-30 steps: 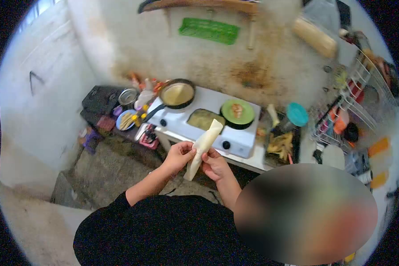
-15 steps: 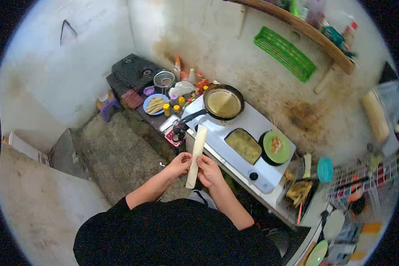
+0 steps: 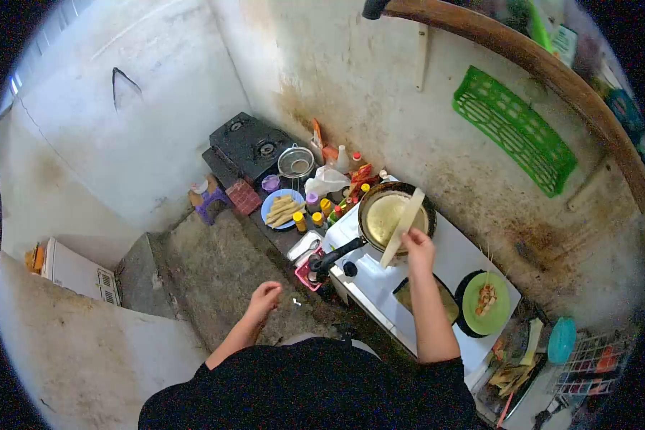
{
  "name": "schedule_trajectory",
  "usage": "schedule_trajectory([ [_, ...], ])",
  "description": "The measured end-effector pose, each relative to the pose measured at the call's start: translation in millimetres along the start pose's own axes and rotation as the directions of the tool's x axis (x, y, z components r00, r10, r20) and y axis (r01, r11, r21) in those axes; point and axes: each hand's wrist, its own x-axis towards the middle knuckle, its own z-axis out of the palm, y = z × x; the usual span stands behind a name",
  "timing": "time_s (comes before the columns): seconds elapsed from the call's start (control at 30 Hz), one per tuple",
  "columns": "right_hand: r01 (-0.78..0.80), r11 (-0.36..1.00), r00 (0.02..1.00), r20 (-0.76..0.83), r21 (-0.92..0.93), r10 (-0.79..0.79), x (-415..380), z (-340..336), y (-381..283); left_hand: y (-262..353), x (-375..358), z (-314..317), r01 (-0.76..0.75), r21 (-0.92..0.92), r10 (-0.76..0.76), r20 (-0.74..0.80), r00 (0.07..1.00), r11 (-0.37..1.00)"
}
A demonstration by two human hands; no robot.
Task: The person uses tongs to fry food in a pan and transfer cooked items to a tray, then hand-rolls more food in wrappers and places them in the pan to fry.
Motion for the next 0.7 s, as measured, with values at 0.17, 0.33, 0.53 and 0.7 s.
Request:
schedule_trajectory([
  [0.17,0.182,0.87,0.97,-0.063,-0.459,-0.236,69,12,4,-10,11,-41,0.165,-0.107,-0.183,-0.188,0.965,0.98],
  [0.33,0.249,0.594,0.942,0.049,-0.765,-0.331,81,39,-3,2,58,-52,0.181,0.077,-0.178,-0.043,0.983,0.981],
  [0.53,0.114,0.399,0.972,0.019,-0.91,-0.235,105,48,38,36,121,-59,0.142,0.053,-0.149,0.171,0.974,0.988],
  [0.7,0.007,0.23,0.996,-0.013,-0.973,-0.086,119,55,48,22,168,-82,0.154,0.13,-0.185,0.284,0.941,0.979],
])
